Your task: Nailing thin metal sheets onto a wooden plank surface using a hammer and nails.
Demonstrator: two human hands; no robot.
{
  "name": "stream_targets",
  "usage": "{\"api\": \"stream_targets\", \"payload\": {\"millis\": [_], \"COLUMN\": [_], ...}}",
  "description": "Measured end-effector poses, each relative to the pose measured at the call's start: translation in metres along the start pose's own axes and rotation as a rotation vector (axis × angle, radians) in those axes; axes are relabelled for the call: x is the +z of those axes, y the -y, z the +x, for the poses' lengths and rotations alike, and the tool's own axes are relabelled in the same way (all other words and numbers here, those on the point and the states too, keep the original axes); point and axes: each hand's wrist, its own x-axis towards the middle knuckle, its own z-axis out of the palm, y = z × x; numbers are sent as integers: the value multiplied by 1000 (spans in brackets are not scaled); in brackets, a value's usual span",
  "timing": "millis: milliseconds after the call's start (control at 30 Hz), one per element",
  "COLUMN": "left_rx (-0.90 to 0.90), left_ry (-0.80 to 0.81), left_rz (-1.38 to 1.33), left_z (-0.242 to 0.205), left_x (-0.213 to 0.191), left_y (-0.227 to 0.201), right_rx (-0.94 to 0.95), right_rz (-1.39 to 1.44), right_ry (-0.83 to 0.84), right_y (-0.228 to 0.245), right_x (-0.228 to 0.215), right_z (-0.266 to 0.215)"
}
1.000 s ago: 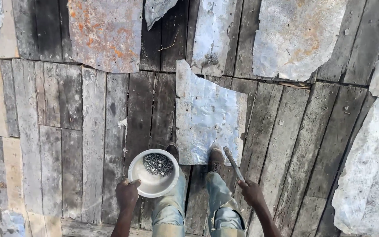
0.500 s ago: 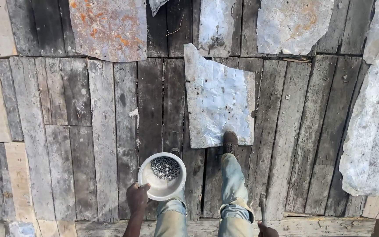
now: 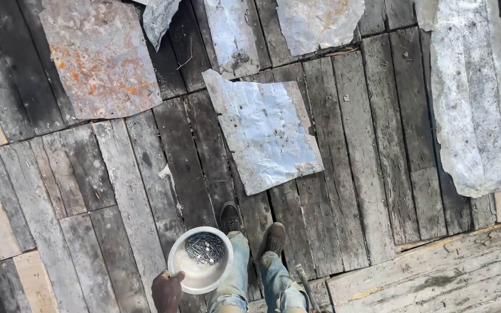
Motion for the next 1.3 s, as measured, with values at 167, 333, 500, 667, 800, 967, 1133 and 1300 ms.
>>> {"api": "stream_targets", "payload": {"millis": [167,333,500,667,800,967,1133,1300], "left_rx": [121,129,223,238,322,427,576,641], "left_ry": [-18,-2,17,21,-9,22,3,-16], "left_rz": [55,46,202,193,255,471,598,555], "left_z": [-60,-64,-10,68,181,324,418,435], "left_x": [21,66,109,125,164,192,196,178], "left_y": [-13,-51,-62,-125,-166,-182,-198,-214], "right_rx": [165,170,2,83,133,-79,-106,-73], "right_rz": [-37,25,90,-138,-126,-314,-133,-488], "right_ry": [94,97,-95,-62,-55,-138,-66,-65], "right_y": [-144,-161,-132,-54,6,4,104,92], "right_x": [-19,-30,-27,-5,35,118,159,208], "right_z": [81,142,141,170,227,405,395,438]}}
